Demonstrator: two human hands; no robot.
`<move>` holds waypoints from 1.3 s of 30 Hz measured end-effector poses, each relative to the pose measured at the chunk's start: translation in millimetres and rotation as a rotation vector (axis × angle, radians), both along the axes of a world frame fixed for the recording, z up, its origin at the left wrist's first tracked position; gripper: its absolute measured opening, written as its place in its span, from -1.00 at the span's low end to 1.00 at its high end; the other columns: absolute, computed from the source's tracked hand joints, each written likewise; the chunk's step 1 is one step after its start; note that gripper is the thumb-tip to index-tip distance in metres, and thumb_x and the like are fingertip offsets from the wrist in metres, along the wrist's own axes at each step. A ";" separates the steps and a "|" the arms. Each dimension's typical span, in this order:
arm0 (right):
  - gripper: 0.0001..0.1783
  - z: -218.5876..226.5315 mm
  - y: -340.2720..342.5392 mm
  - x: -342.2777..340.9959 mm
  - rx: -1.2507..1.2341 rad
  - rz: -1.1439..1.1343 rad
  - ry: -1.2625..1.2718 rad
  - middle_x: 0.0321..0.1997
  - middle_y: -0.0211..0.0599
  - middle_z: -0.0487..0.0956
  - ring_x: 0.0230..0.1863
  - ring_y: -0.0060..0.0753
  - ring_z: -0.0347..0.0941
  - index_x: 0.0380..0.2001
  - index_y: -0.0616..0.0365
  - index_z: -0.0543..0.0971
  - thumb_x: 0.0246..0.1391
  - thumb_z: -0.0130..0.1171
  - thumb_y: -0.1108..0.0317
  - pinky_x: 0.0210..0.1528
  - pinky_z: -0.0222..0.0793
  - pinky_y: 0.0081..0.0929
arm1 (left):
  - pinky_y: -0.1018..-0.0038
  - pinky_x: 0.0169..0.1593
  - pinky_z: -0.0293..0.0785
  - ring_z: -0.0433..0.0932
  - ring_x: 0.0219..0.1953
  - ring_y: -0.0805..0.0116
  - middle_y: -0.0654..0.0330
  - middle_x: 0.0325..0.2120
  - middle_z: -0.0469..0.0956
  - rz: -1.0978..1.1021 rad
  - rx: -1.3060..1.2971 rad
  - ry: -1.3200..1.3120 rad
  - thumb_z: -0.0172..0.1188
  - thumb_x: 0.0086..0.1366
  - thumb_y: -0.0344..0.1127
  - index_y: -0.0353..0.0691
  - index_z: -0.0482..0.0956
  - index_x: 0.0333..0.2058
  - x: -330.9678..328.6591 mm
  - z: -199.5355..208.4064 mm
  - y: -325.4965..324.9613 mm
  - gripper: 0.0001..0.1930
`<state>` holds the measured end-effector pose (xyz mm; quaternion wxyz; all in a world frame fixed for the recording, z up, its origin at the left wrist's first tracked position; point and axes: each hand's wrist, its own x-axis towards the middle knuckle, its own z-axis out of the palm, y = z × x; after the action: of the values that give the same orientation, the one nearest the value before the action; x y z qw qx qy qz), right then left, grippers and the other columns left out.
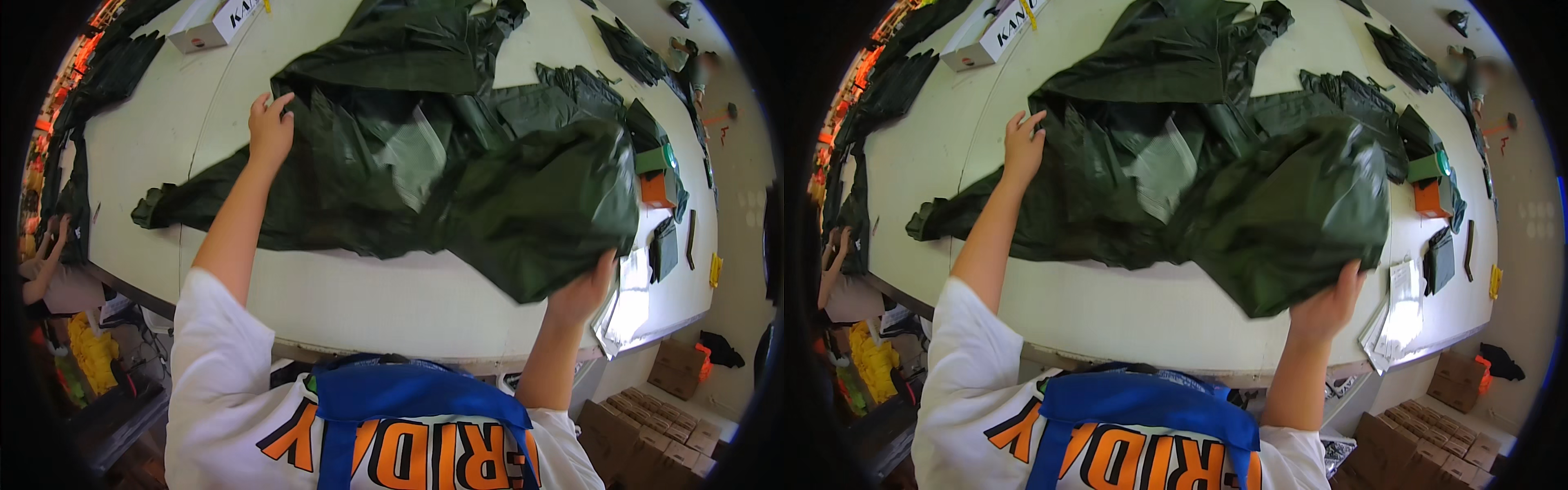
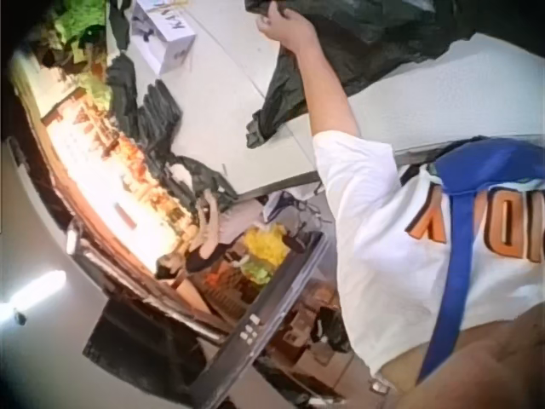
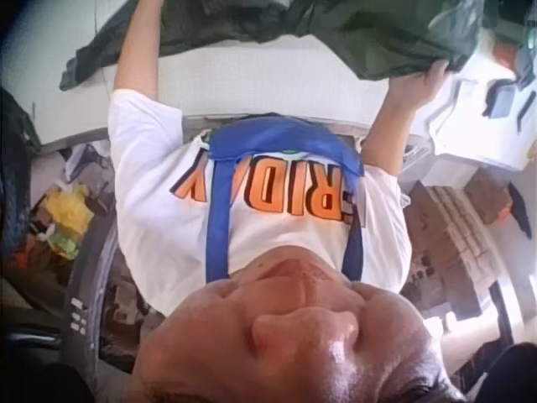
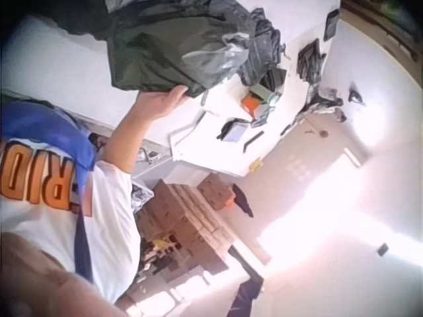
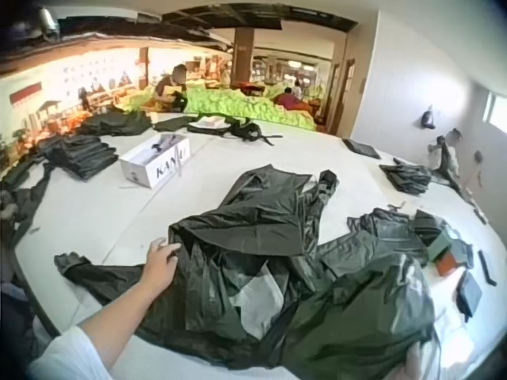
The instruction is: The person folds a dark green jacket on a white table, aligning edges and smoothing the fabric. They then place the folded jacket into a white plastic basket and pick up another jacket to begin folding it.
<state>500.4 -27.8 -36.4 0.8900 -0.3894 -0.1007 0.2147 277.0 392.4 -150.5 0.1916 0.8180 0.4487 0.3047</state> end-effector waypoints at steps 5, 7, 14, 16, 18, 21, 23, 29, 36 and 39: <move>-0.54 -1.8 -71.3 -79.6 -0.022 0.125 0.228 0.31 -0.12 0.27 0.31 -0.08 0.18 0.19 0.23 0.29 0.24 -0.11 0.36 0.36 0.02 -0.03 | 0.41 -0.16 0.35 0.42 -0.28 0.24 0.13 -0.43 0.42 -0.521 -0.264 -0.482 0.04 0.21 -0.57 -0.25 0.48 -0.45 -85.0 -10.4 -249.7 -0.90; -0.54 0.0 -84.5 -103.4 0.013 0.099 0.405 0.32 -0.12 0.26 0.33 -0.09 0.15 0.19 0.25 0.30 0.22 -0.09 0.39 0.38 -0.03 -0.04 | 0.40 -0.13 0.45 0.47 -0.23 0.33 0.14 -0.28 0.53 -0.677 -1.128 -0.144 0.04 0.24 -0.51 -0.19 0.53 -0.04 -88.7 -16.1 -326.4 -0.69; -0.52 40.7 -76.8 -160.6 0.224 0.166 0.519 0.35 -0.09 0.21 0.38 -0.10 0.06 0.23 0.22 0.24 0.29 -0.15 0.29 0.41 -0.12 -0.04 | 0.34 0.05 0.39 0.52 -0.07 0.13 0.02 -0.05 0.50 -1.330 -0.977 0.162 0.11 0.28 -0.23 -0.20 0.19 0.23 -16.0 -27.8 -384.8 -0.43; -0.51 54.4 -67.9 -178.8 0.191 0.222 0.353 0.34 -0.10 0.22 0.38 -0.11 0.07 0.24 0.20 0.21 0.30 -0.16 0.28 0.41 -0.10 -0.05 | 0.32 0.14 0.30 0.43 0.03 0.13 -0.02 -0.03 0.46 -1.201 -0.588 -0.363 0.08 0.30 -0.29 -0.29 0.28 0.13 0.0 -26.3 -399.1 -0.54; -0.58 46.7 -68.4 -200.9 0.018 0.227 0.195 0.26 -0.15 0.33 0.28 -0.14 0.23 0.18 0.16 0.27 0.28 -0.11 0.35 0.31 0.10 -0.04 | 0.19 0.20 0.22 0.29 0.17 -0.02 -0.10 0.13 0.30 -0.769 0.003 -0.513 0.10 0.28 -0.28 -0.29 0.32 0.12 27.6 -51.5 -394.7 -0.55; -0.72 32.9 -86.7 -218.7 -0.223 0.339 0.104 0.02 -0.18 0.52 0.00 -0.22 0.48 0.02 0.18 0.41 0.28 -0.11 0.42 0.04 0.41 -0.14 | 0.27 0.04 0.40 0.47 -0.03 0.09 0.02 -0.03 0.45 -0.897 -1.352 -1.351 -0.06 0.34 -0.38 -0.29 0.40 0.01 26.2 -21.7 -343.0 -0.71; -0.73 23.4 -86.3 -223.2 -0.274 0.547 0.200 -0.05 -0.19 0.54 -0.03 -0.26 0.48 -0.01 0.22 0.43 0.31 -0.12 0.38 0.01 0.43 -0.22 | 0.28 0.04 0.40 0.47 -0.03 0.12 0.03 -0.03 0.45 -0.803 -1.450 -1.333 -0.05 0.33 -0.36 -0.29 0.39 0.02 20.9 3.9 -342.0 -0.70; -0.67 12.8 -98.6 -196.5 -0.644 1.168 -0.195 -0.13 -0.22 0.59 -0.08 -0.38 0.49 -0.09 0.33 0.52 0.30 -0.05 0.27 -0.01 0.41 -0.48 | 0.33 0.03 0.41 0.47 -0.03 0.19 0.05 -0.03 0.46 -0.643 -0.597 -0.715 0.00 0.31 -0.30 -0.29 0.38 0.03 -19.2 64.8 -389.7 -0.66; -0.87 47.3 -106.7 -74.8 -0.206 0.793 -0.687 -0.19 -0.23 0.55 -0.14 -0.45 0.46 -0.23 0.23 0.52 0.15 0.06 0.48 -0.05 0.37 -0.50 | 0.38 0.02 0.42 0.47 -0.02 0.27 0.07 -0.03 0.46 -0.557 0.115 -0.174 0.06 0.29 -0.23 -0.29 0.36 0.04 -25.6 119.0 -385.8 -0.60; -0.81 33.4 -71.4 -68.8 -0.378 0.546 -0.603 -0.21 -0.35 0.46 -0.15 -0.53 0.38 -0.15 0.23 0.44 0.15 0.04 0.53 -0.03 0.30 -0.57 | 0.41 0.02 0.42 0.47 -0.02 0.30 0.08 -0.03 0.47 -0.492 0.279 -0.034 0.08 0.28 -0.20 -0.29 0.36 0.05 -13.5 131.9 -394.2 -0.58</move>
<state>431.5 -99.2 -3.0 0.6449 -0.5493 -0.4137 0.3336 263.6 -1.9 -18.7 0.1531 0.9155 0.1872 0.3216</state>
